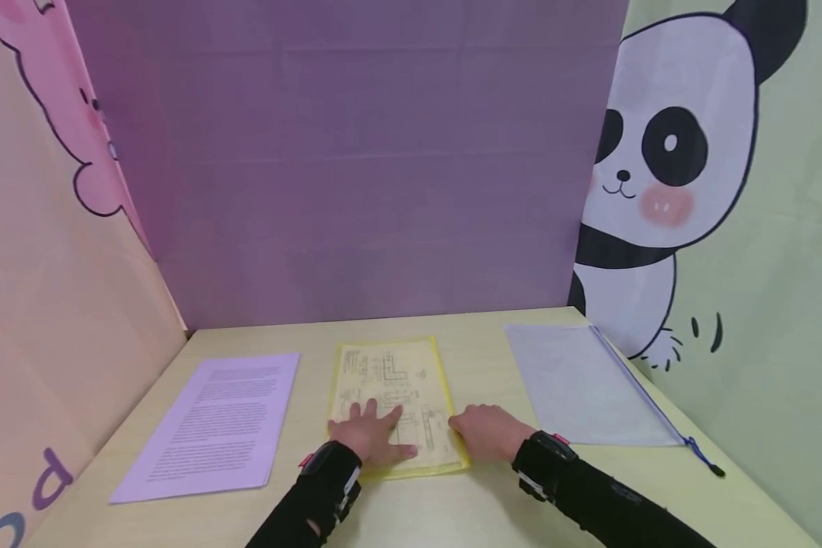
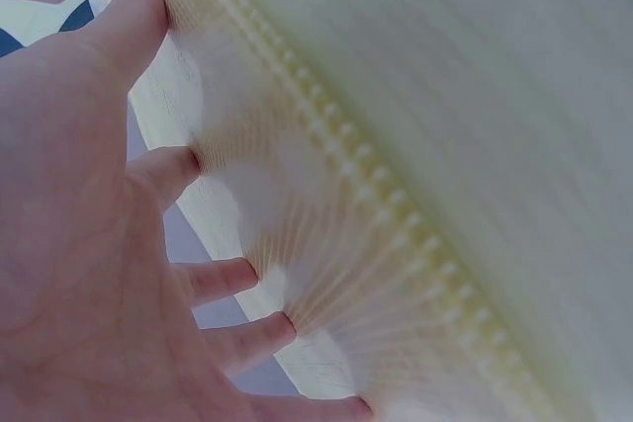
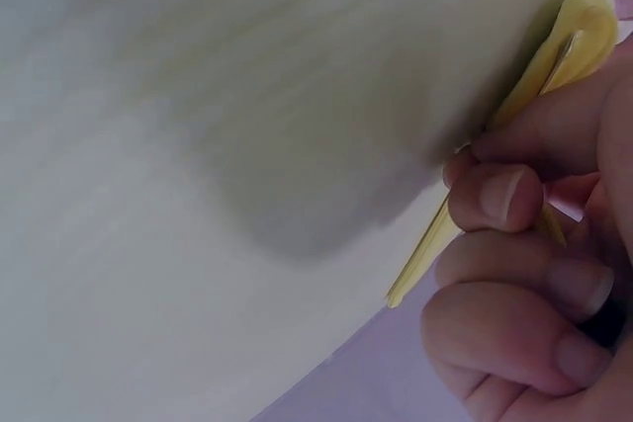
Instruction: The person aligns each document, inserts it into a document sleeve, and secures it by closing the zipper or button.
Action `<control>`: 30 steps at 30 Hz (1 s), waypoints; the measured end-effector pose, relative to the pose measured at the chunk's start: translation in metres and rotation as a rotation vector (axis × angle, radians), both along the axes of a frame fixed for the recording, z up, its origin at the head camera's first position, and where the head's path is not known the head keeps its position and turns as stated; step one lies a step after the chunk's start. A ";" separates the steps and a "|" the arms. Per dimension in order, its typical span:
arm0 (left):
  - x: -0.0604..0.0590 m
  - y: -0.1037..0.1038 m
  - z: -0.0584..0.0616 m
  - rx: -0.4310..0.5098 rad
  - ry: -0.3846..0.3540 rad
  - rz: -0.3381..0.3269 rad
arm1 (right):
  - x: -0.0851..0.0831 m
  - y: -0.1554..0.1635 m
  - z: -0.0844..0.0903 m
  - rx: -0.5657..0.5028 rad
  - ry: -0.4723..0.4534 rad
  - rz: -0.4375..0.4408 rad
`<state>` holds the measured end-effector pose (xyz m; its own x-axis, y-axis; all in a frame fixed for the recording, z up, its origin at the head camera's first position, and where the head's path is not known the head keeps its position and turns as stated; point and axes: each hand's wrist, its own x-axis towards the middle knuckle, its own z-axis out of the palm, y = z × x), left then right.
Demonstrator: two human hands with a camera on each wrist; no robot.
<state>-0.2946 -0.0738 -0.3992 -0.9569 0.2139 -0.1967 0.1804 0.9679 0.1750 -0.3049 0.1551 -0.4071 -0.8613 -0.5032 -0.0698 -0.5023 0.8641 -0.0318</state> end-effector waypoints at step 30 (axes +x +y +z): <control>0.001 0.000 -0.001 -0.002 0.016 -0.007 | 0.012 0.006 0.000 0.004 -0.071 0.041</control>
